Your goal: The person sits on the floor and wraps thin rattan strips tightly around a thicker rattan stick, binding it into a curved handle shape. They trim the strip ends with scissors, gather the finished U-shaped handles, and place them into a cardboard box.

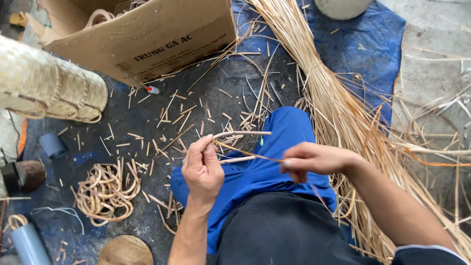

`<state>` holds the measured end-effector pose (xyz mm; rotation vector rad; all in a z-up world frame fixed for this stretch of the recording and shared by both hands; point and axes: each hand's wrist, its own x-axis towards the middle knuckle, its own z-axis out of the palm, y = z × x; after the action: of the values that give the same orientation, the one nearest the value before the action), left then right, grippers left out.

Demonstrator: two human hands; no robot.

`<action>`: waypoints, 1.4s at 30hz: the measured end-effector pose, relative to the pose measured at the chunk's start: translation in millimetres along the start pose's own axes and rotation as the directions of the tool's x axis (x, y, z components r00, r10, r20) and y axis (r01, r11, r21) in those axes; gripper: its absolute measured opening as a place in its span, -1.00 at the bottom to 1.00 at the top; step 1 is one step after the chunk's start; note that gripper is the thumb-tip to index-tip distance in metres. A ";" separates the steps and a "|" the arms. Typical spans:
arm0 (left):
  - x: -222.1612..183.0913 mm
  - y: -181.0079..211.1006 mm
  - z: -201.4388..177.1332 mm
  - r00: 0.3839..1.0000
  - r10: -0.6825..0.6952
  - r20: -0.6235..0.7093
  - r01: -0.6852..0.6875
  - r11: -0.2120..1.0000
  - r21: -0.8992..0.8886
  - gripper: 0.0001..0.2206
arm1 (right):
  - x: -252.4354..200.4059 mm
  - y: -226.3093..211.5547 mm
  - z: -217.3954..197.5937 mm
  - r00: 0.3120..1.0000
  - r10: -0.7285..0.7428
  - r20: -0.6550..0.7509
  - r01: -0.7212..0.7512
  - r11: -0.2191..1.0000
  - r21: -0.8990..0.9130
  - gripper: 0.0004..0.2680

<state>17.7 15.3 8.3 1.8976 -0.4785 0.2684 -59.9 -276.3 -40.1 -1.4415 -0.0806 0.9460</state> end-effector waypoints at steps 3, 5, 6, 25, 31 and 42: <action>2.8 6.4 -0.7 0.997 0.079 -0.009 -0.078 0.993 0.092 -0.84 | -22.3 -10.8 5.2 0.966 0.149 -0.212 -0.208 0.933 -0.295 -0.69; -1.8 3.7 3.5 0.999 0.043 0.003 -0.043 0.996 0.075 -0.84 | -39.7 -44.6 24.1 0.924 0.085 -0.372 -0.260 0.855 -0.450 -0.68; -1.7 2.0 6.5 1.000 0.017 0.018 -0.018 0.998 0.058 -0.84 | -48.2 -62.5 32.2 0.860 -0.021 -0.510 -0.325 0.749 -0.578 -0.62; -45.5 -26.6 39.0 0.908 -0.333 0.254 0.409 0.839 -0.360 -0.87 | -24.6 72.6 18.5 0.887 -0.290 -0.359 0.425 0.816 0.391 -0.57; -61.3 -27.4 44.6 0.869 -0.391 0.305 0.474 0.835 -0.279 -0.88 | 24.3 84.5 66.8 0.884 -0.250 -0.395 0.416 0.807 0.420 -0.53; -57.2 -30.6 43.1 0.833 -0.471 0.290 0.551 0.750 -0.365 -0.89 | 9.2 29.1 92.6 0.969 -0.139 -0.205 0.248 0.515 0.820 -0.78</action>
<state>-21.3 -3.8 -56.3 1.5344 -0.0955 -0.3616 -121.6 -201.7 -51.6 -0.5329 0.2777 0.5561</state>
